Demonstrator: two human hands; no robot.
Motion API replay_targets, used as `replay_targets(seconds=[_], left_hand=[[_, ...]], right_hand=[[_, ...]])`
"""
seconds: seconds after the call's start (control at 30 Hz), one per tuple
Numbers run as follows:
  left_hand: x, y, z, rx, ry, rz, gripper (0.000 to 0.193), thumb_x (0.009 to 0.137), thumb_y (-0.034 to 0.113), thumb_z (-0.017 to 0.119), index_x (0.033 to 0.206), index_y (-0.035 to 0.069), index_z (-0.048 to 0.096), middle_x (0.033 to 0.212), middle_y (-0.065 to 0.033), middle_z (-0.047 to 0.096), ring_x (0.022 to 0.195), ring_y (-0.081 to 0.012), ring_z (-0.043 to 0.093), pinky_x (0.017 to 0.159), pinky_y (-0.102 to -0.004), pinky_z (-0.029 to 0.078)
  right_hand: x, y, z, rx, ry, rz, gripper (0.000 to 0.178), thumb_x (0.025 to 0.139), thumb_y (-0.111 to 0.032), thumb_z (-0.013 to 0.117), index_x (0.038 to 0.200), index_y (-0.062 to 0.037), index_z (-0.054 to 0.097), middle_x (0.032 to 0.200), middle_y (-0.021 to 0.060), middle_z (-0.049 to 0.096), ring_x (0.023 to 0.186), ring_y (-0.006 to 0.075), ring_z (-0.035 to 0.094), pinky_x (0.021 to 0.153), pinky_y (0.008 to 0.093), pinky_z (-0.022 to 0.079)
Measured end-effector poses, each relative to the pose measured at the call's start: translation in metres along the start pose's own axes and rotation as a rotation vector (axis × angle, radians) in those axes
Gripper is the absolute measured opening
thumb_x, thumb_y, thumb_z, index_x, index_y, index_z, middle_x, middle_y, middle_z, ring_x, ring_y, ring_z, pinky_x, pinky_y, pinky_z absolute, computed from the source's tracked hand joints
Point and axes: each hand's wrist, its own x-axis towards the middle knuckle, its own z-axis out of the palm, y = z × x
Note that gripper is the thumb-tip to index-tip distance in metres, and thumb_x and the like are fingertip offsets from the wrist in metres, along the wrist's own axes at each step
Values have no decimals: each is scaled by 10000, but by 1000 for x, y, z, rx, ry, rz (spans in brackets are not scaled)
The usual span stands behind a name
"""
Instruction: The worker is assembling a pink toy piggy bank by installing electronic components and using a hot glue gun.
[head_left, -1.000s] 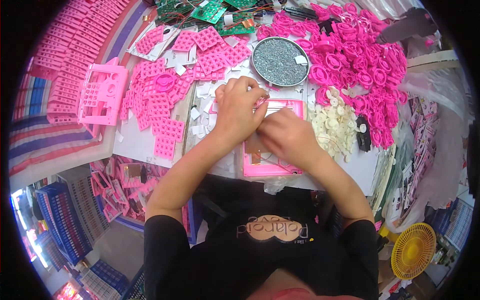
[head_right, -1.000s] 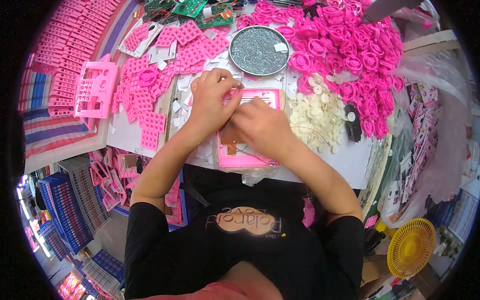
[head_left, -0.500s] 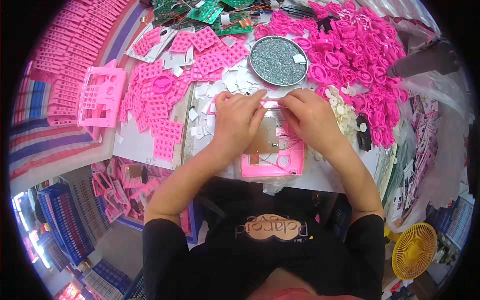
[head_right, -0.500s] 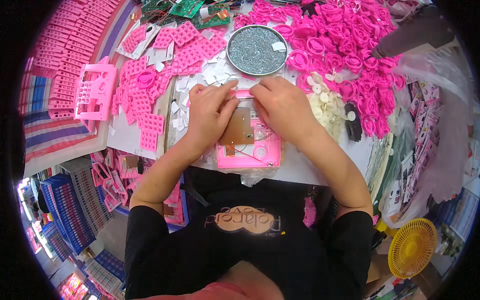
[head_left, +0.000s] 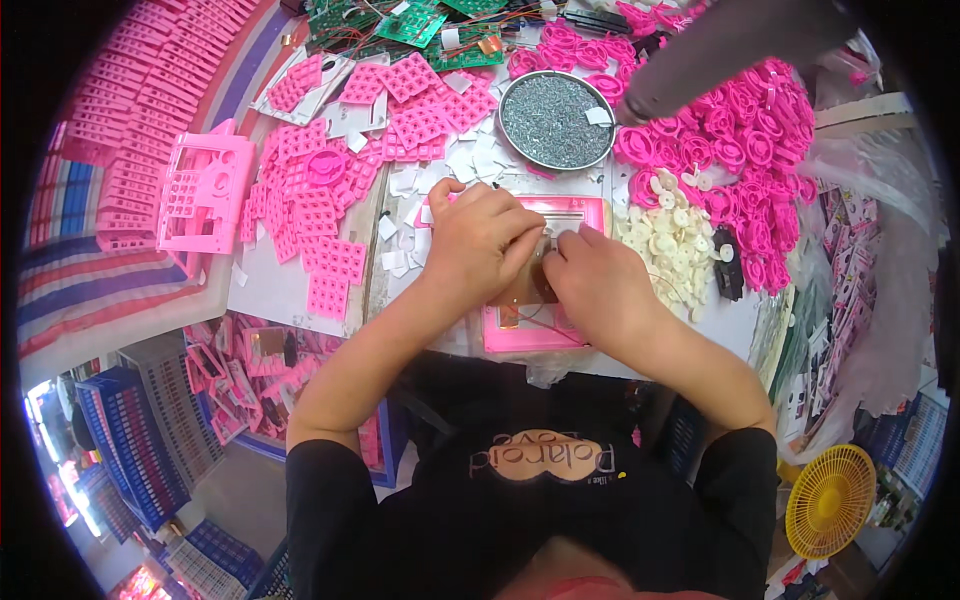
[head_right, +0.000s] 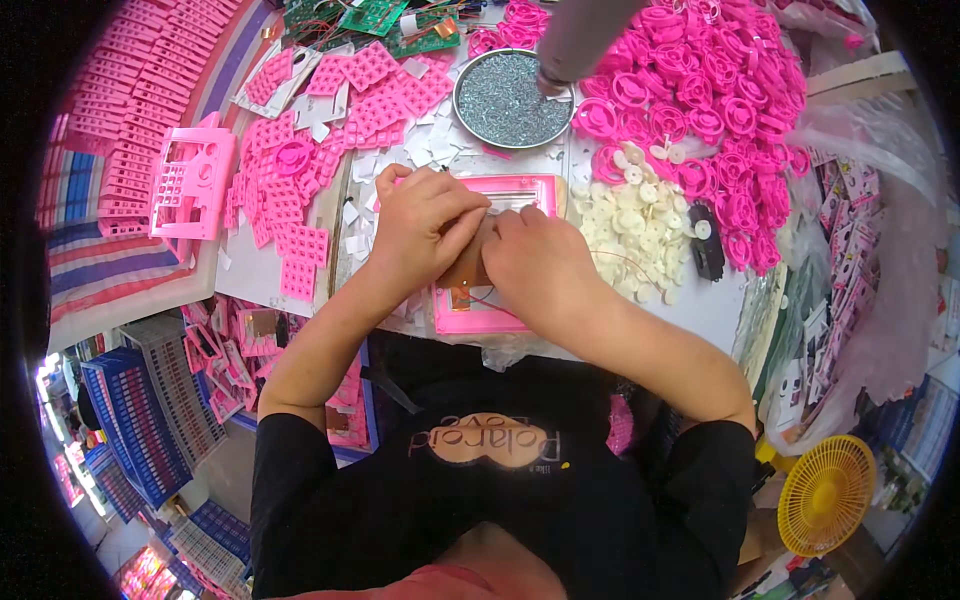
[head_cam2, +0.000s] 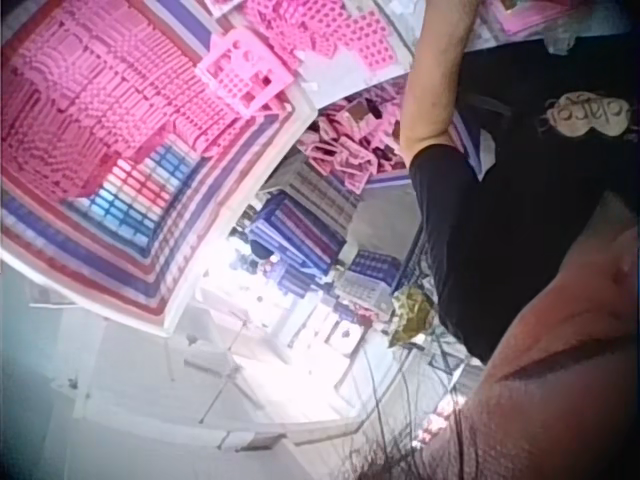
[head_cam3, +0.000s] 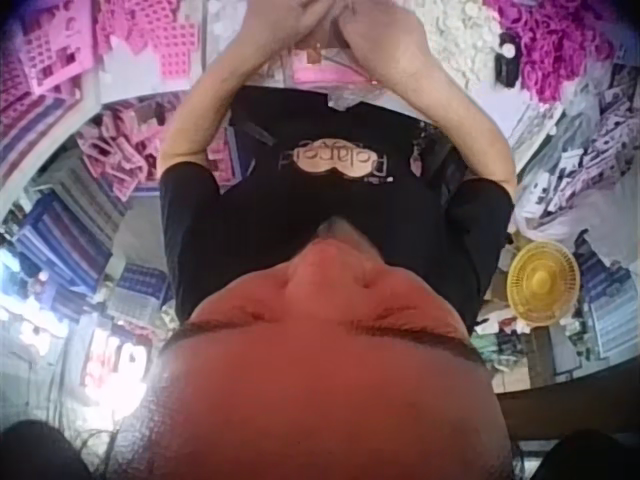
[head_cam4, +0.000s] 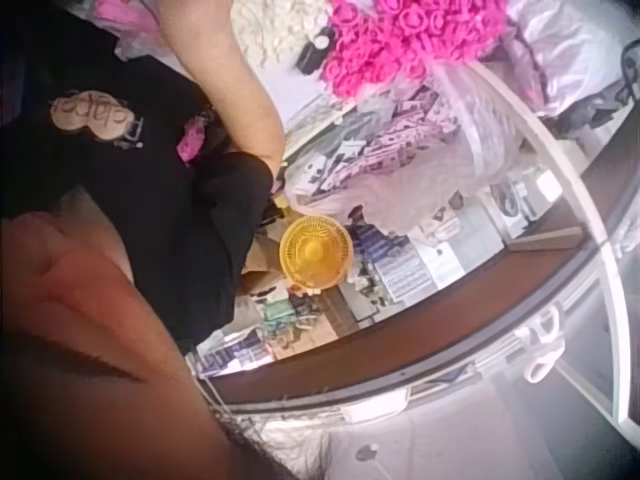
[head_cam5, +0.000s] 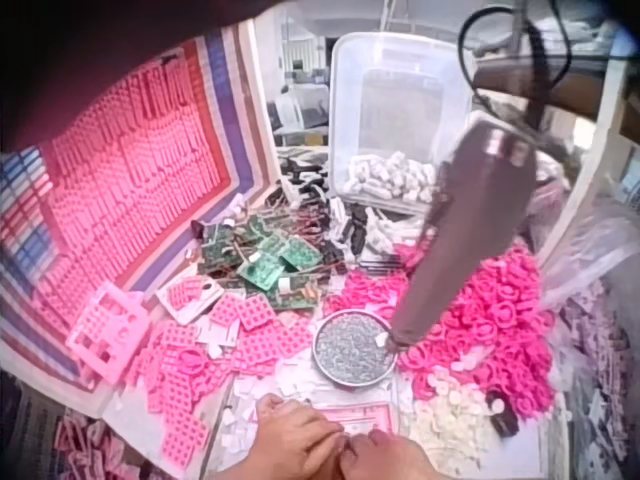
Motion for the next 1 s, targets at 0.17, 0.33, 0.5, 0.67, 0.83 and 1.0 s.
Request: replay_targets(seconds=[0.17, 0.33, 0.5, 0.67, 0.83, 1.0], left_hand=[[25, 11, -13, 171, -216, 174, 83, 755, 208, 711, 799, 140, 691, 909, -23, 607, 932, -215, 591, 936, -480, 348], [47, 5, -1, 209, -351, 423, 55, 771, 180, 681, 785, 128, 669, 906, -30, 575, 923, -227, 589, 957, -498, 391], [48, -2, 1, 153, -386, 487, 48, 794, 179, 663, 796, 131, 656, 877, -22, 557, 910, -214, 589, 944, -471, 412], [48, 9, -1, 195, -478, 591, 50, 791, 176, 655, 776, 131, 639, 863, -16, 543, 906, -192, 582, 890, -384, 438], [48, 4, 5, 147, -608, 467, 87, 772, 174, 668, 782, 89, 651, 869, -55, 593, 851, -272, 633, 748, -417, 502], [70, 9, 10, 126, -799, -29, 111, 764, 163, 705, 793, 60, 678, 830, -132, 676, 830, -335, 678, 703, -478, 527]], right_hand=[[-22, -2, 12, 160, 227, 152, 122, 753, -105, 724, 827, -64, 636, 814, 81, 567, 782, 274, 599, 632, 395, 512], [-25, 0, 19, 197, 334, 176, 134, 767, -118, 738, 812, -72, 621, 810, 77, 554, 775, 270, 580, 631, 389, 498], [-28, 1, 23, 253, 371, 180, 130, 770, -95, 750, 835, -64, 642, 795, 84, 557, 756, 279, 584, 617, 409, 489], [-28, 2, 23, 305, 369, 193, 123, 782, -88, 743, 841, -49, 643, 774, 97, 560, 741, 292, 590, 622, 418, 494], [-28, -1, 20, 294, 292, 233, 105, 789, -101, 714, 825, -46, 633, 784, 99, 575, 766, 291, 608, 649, 412, 511], [-17, 6, 6, 149, 90, 213, 140, 794, -113, 703, 917, -53, 670, 788, 96, 609, 792, 285, 632, 668, 405, 531]])
